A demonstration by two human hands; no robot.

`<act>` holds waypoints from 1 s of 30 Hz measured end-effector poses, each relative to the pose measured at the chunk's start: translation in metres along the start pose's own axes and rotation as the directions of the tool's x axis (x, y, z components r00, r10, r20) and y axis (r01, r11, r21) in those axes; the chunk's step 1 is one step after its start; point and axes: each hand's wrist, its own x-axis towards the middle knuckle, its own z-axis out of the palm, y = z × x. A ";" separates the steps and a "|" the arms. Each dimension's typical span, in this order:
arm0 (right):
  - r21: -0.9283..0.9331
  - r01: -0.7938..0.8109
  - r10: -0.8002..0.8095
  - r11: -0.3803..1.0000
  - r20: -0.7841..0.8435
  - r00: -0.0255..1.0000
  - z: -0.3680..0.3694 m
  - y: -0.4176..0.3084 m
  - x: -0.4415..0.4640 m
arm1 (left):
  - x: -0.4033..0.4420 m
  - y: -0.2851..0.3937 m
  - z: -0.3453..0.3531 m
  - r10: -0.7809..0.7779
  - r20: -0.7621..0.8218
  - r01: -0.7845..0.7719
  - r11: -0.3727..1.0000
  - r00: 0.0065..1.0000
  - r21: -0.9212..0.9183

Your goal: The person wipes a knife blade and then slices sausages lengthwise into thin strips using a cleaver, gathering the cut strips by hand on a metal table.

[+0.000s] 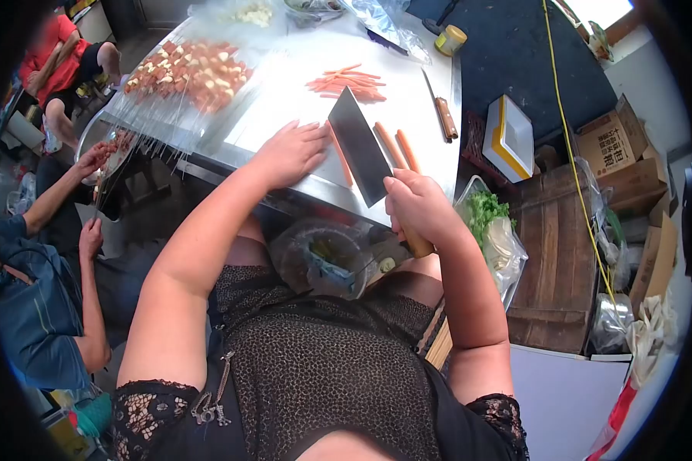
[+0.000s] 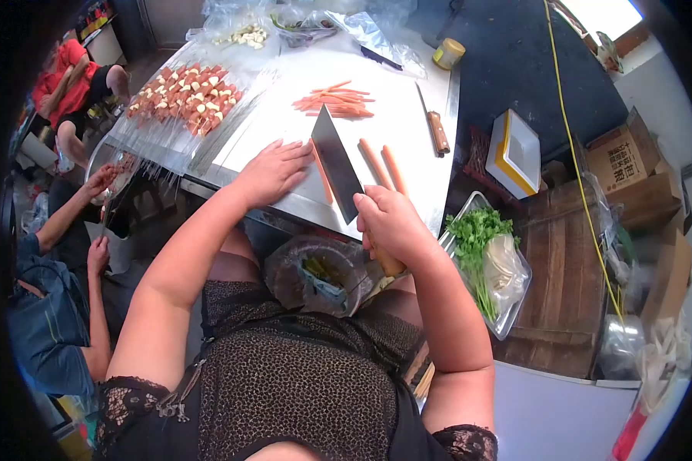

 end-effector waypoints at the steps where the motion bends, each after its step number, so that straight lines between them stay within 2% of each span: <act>1: -0.010 0.002 -0.002 1.000 0.011 1.000 0.001 0.001 0.001 | -0.001 0.000 0.001 -0.003 -0.001 0.003 1.000 1.000 -0.005; 8: -0.012 0.026 -0.026 1.000 0.006 1.000 0.002 0.000 0.000 | -0.001 -0.003 0.004 0.018 -0.031 -0.018 1.000 0.999 -0.010; 17: -0.066 -0.063 0.064 0.996 0.004 0.998 -0.005 -0.013 0.003 | 0.000 0.001 -0.002 0.006 -0.023 -0.006 1.000 1.000 -0.017; 19: -0.118 -0.064 0.070 0.991 0.048 0.996 -0.008 -0.017 0.005 | 0.001 0.001 -0.002 0.003 -0.017 -0.004 1.000 1.000 -0.025; 23: -0.105 -0.077 0.087 0.991 0.088 0.992 -0.013 -0.021 0.010 | 0.002 -0.002 0.000 0.001 0.006 -0.001 1.000 1.000 -0.017; 30: -0.147 -0.041 0.050 0.988 0.060 0.997 -0.007 -0.026 0.007 | -0.002 0.006 0.001 -0.002 -0.041 0.000 0.999 0.999 -0.040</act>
